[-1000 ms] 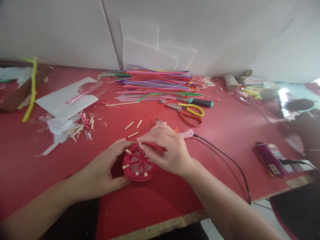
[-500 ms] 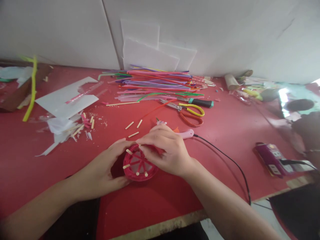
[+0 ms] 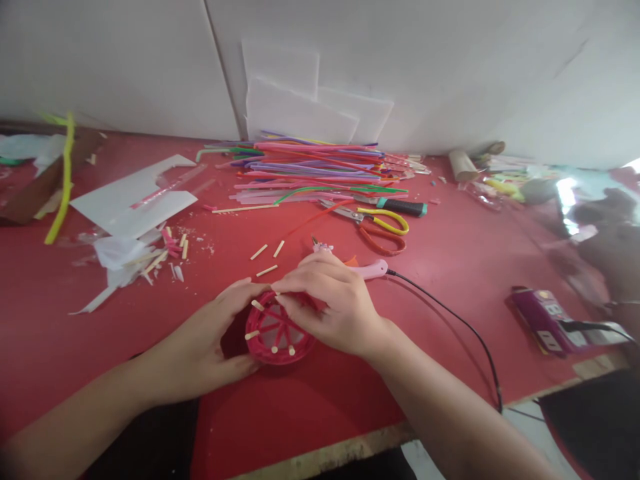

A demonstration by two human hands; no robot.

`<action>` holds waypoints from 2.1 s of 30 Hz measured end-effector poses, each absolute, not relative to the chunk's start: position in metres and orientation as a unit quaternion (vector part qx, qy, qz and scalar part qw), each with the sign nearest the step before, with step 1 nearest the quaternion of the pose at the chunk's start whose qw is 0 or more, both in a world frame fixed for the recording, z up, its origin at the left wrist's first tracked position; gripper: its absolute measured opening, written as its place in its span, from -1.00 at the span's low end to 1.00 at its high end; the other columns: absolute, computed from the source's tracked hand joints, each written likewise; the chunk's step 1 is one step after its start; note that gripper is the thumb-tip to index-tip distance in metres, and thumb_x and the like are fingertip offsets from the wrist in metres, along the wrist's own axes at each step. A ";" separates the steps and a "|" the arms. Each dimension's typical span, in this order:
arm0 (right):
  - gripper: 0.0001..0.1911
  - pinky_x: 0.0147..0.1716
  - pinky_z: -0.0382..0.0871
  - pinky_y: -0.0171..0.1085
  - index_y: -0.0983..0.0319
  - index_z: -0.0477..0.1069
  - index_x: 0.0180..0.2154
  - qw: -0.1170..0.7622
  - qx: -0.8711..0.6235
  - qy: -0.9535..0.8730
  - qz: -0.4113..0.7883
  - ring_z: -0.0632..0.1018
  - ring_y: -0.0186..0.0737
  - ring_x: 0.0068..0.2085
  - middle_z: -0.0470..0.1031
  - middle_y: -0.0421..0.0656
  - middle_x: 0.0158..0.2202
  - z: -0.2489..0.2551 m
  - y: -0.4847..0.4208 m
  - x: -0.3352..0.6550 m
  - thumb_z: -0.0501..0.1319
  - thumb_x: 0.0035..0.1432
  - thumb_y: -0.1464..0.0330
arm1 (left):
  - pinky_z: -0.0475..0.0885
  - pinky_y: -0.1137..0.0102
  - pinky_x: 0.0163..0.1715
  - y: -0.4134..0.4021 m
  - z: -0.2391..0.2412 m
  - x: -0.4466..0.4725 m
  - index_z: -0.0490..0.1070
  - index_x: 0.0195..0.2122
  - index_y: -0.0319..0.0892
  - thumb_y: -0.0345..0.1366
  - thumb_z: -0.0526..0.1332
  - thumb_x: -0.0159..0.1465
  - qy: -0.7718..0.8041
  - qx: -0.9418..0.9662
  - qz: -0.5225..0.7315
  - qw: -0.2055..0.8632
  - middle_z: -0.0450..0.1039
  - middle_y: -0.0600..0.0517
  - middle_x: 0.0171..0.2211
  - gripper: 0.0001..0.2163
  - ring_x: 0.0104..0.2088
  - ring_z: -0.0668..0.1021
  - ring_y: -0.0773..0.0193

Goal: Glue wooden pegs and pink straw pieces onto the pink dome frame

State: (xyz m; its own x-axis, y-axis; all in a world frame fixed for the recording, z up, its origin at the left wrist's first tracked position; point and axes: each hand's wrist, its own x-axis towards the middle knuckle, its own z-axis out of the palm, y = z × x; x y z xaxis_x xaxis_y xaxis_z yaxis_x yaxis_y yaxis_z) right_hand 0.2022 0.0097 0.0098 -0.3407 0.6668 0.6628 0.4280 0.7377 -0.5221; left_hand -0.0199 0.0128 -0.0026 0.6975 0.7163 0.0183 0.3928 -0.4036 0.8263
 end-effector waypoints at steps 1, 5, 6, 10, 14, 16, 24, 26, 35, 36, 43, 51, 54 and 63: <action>-0.81 -0.20 0.55 -0.11 0.16 0.50 -0.20 0.463 -0.339 -0.809 0.127 0.60 -0.21 -0.30 0.65 -0.16 -0.34 0.010 0.010 0.202 0.29 0.18 0.53 | 0.45 0.11 0.09 0.013 -0.003 -0.020 0.21 0.17 0.01 -0.41 0.33 0.14 0.340 0.816 0.190 0.427 0.42 -0.01 0.07 -0.42 0.07 0.50 0.05; -0.80 -0.21 0.55 -0.12 0.15 0.50 -0.20 0.459 -0.341 -0.811 0.124 0.60 -0.22 -0.32 0.65 -0.17 -0.35 0.010 0.009 0.202 0.28 0.18 0.55 | 0.44 0.10 0.11 0.012 -0.002 -0.020 0.21 0.17 0.02 -0.42 0.33 0.14 0.339 0.815 0.189 0.430 0.42 0.00 0.07 -0.42 0.07 0.49 0.04; -0.80 -0.21 0.55 -0.12 0.15 0.50 -0.20 0.459 -0.342 -0.811 0.123 0.60 -0.22 -0.32 0.65 -0.17 -0.36 0.010 0.009 0.202 0.29 0.18 0.55 | 0.44 0.09 0.10 0.012 -0.002 -0.020 0.20 0.17 0.02 -0.41 0.34 0.14 0.339 0.815 0.187 0.430 0.42 0.00 0.07 -0.42 0.07 0.49 0.04; -0.81 -0.21 0.54 -0.14 0.19 0.49 -0.21 0.464 -0.335 -0.812 0.116 0.60 -0.23 -0.32 0.64 -0.16 -0.36 0.008 0.010 0.202 0.29 0.17 0.57 | 0.44 0.08 0.10 0.012 -0.003 -0.020 0.20 0.17 0.02 -0.42 0.34 0.14 0.341 0.813 0.190 0.431 0.41 0.01 0.06 -0.42 0.06 0.49 0.05; -0.82 -0.21 0.55 -0.14 0.19 0.49 -0.21 0.464 -0.326 -0.816 0.113 0.60 -0.24 -0.32 0.65 -0.16 -0.35 0.009 0.011 0.203 0.28 0.18 0.56 | 0.44 0.07 0.10 0.012 -0.004 -0.021 0.19 0.18 0.01 -0.41 0.33 0.16 0.336 0.817 0.192 0.428 0.41 -0.01 0.07 -0.42 0.09 0.48 0.03; -0.82 -0.21 0.55 -0.13 0.17 0.49 -0.20 0.460 -0.325 -0.818 0.114 0.60 -0.24 -0.32 0.66 -0.17 -0.34 0.010 0.011 0.203 0.28 0.19 0.55 | 0.44 0.06 0.10 0.012 -0.004 -0.021 0.18 0.19 0.02 -0.40 0.33 0.16 0.332 0.819 0.194 0.425 0.41 -0.01 0.08 -0.41 0.09 0.48 0.03; -0.77 -0.21 0.54 -0.13 0.18 0.46 -0.14 0.457 -0.324 -0.820 0.119 0.59 -0.23 -0.31 0.63 -0.16 -0.35 0.010 0.011 0.204 0.28 0.18 0.54 | 0.44 0.05 0.10 0.012 -0.006 -0.021 0.17 0.19 0.02 -0.40 0.34 0.16 0.325 0.826 0.204 0.413 0.40 -0.01 0.10 -0.40 0.10 0.48 0.03; -0.73 -0.21 0.54 -0.13 0.20 0.45 -0.09 0.461 -0.325 -0.817 0.119 0.59 -0.21 -0.30 0.62 -0.15 -0.35 0.009 0.011 0.204 0.29 0.16 0.54 | 0.43 0.05 0.12 0.012 -0.007 -0.021 0.16 0.20 0.03 -0.41 0.35 0.15 0.321 0.828 0.212 0.407 0.40 -0.02 0.13 -0.37 0.11 0.47 0.02; -0.80 -0.20 0.55 -0.11 0.18 0.47 -0.18 0.470 -0.303 -0.819 0.128 0.60 -0.23 -0.31 0.63 -0.14 -0.33 0.007 0.012 0.203 0.25 0.20 0.56 | 0.48 0.11 0.05 0.013 -0.005 -0.021 0.24 0.16 -0.02 -0.41 0.33 0.13 0.333 0.822 0.199 0.417 0.43 -0.02 0.06 -0.43 0.04 0.52 0.05; -0.79 -0.20 0.56 -0.10 0.17 0.46 -0.17 0.470 -0.304 -0.819 0.127 0.60 -0.23 -0.30 0.63 -0.15 -0.33 0.007 0.012 0.203 0.25 0.20 0.56 | 0.48 0.11 0.05 0.013 -0.005 -0.021 0.24 0.16 -0.03 -0.41 0.33 0.13 0.335 0.822 0.198 0.416 0.44 -0.02 0.06 -0.44 0.04 0.52 0.05; -0.74 -0.14 0.54 -0.13 0.17 0.45 -0.09 0.431 -0.355 -0.823 0.100 0.62 -0.16 -0.19 0.63 -0.11 -0.23 0.027 0.009 0.215 0.28 0.18 0.51 | 0.46 0.10 0.11 0.012 -0.004 -0.020 0.23 0.17 -0.03 -0.37 0.35 0.13 0.340 0.826 0.196 0.404 0.44 -0.03 0.09 -0.42 0.10 0.51 0.02; -0.22 0.13 0.41 0.12 0.21 0.05 0.32 0.136 -0.579 -0.795 0.121 0.43 0.14 0.23 0.36 0.10 0.22 0.029 -0.001 0.284 0.15 0.05 0.50 | 0.37 -0.07 0.22 0.011 -0.013 -0.024 0.18 0.26 0.01 0.13 0.53 -0.09 0.399 0.777 0.197 0.445 0.35 -0.14 0.23 -0.08 0.22 0.43 -0.18; -0.16 0.19 0.33 0.18 0.21 -0.01 0.33 0.091 -0.573 -0.805 0.126 0.36 0.18 0.29 0.30 0.11 0.26 0.014 -0.003 0.294 0.13 0.01 0.52 | 0.38 -0.13 0.19 0.010 -0.017 -0.026 0.19 0.28 0.07 0.18 0.55 -0.23 0.411 0.770 0.202 0.445 0.34 -0.14 0.24 0.04 0.22 0.42 -0.25; -0.44 0.06 0.41 0.09 0.19 0.34 0.08 0.107 -0.586 -0.797 0.100 0.50 0.09 0.11 0.52 -0.01 0.03 -0.009 0.007 0.292 0.08 0.01 0.58 | 0.56 0.18 -0.10 0.012 -0.009 -0.031 0.30 0.23 0.01 0.38 0.18 0.12 0.313 0.703 0.295 0.565 0.53 -0.08 -0.09 -0.22 -0.13 0.62 0.03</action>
